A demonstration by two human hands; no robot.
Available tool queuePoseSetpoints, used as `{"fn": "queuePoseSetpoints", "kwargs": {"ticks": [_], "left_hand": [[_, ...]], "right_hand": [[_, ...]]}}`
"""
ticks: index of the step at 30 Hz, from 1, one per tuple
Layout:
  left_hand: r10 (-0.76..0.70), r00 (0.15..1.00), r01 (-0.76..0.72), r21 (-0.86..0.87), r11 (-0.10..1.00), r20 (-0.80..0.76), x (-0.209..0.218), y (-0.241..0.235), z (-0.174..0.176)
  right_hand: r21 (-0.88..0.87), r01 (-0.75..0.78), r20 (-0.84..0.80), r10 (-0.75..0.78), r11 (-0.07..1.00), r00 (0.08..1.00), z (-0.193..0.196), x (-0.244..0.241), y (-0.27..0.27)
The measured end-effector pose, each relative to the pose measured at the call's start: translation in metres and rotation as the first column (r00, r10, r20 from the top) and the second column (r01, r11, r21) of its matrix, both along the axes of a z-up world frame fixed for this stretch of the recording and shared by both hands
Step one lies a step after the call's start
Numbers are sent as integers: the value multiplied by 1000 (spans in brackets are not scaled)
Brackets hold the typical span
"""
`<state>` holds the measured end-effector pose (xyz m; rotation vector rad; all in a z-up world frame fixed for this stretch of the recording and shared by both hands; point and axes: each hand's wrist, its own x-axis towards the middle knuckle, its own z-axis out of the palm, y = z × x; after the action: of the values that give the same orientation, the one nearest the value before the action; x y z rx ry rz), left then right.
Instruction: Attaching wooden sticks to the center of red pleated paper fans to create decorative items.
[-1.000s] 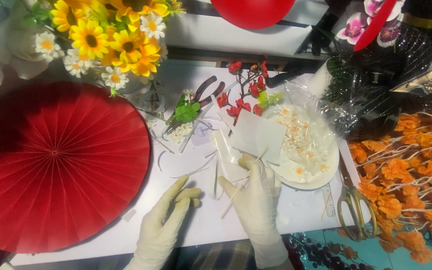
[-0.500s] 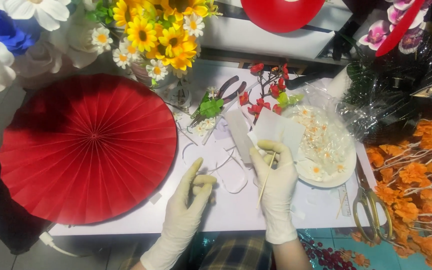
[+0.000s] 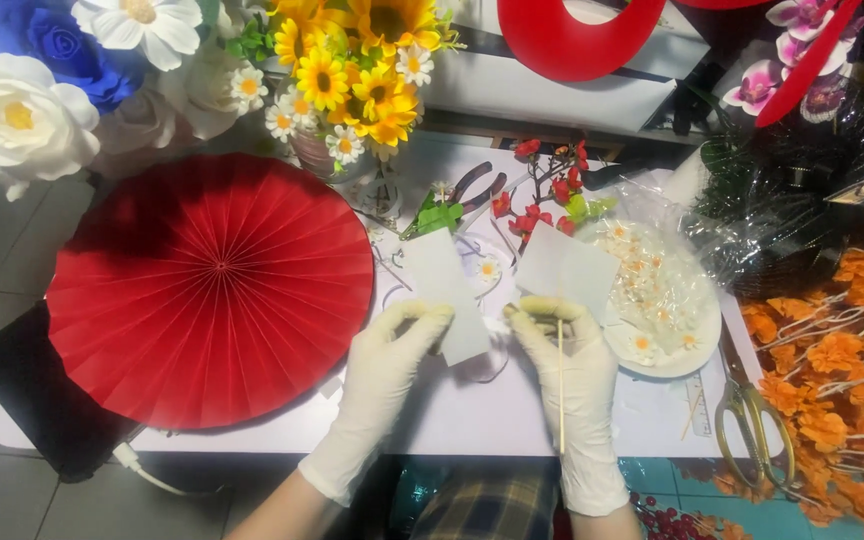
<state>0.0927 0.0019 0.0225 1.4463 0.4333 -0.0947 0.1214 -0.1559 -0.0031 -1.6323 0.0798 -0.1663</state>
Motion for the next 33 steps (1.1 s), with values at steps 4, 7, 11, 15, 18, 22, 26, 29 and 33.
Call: {"fn": "queuePoseSetpoints", "kwargs": {"ticks": [4,7,11,15,18,22,26,29,33], "left_hand": [[87,996,-86,25,996,-24,-9,2,-4],[67,997,-66,37,997,-47,-14,1,1],[17,1000,-15,67,998,-25,-16,-2,-5],[13,999,-14,-7,1000,-50,-16,-4,-4],[37,984,-43,-31,999,-175,-19,-3,-5],[34,991,-30,31,999,-128,-26,-7,-21],[30,989,-6,164,986,-148,-31,-13,-40],[-13,972,84,298,951,-234,-28,-16,-34],[-54,976,116,293,949,-210,-23,-21,-35]], "right_hand": [[-89,49,-103,-58,995,993,8,4,-6],[-234,-86,-212,35,968,977,11,4,-7],[-263,-46,-167,2,964,986,1,-1,-15],[-169,13,-114,-32,986,993,10,-20,-18],[-159,117,-60,-128,980,990,14,-33,-25],[-96,223,-8,-225,970,974,6,-47,-43],[-188,199,-148,-228,962,962,8,-63,-44],[-309,168,-213,-240,936,947,-4,-68,-54],[-530,155,46,-154,833,987,-39,-76,-67]]}}
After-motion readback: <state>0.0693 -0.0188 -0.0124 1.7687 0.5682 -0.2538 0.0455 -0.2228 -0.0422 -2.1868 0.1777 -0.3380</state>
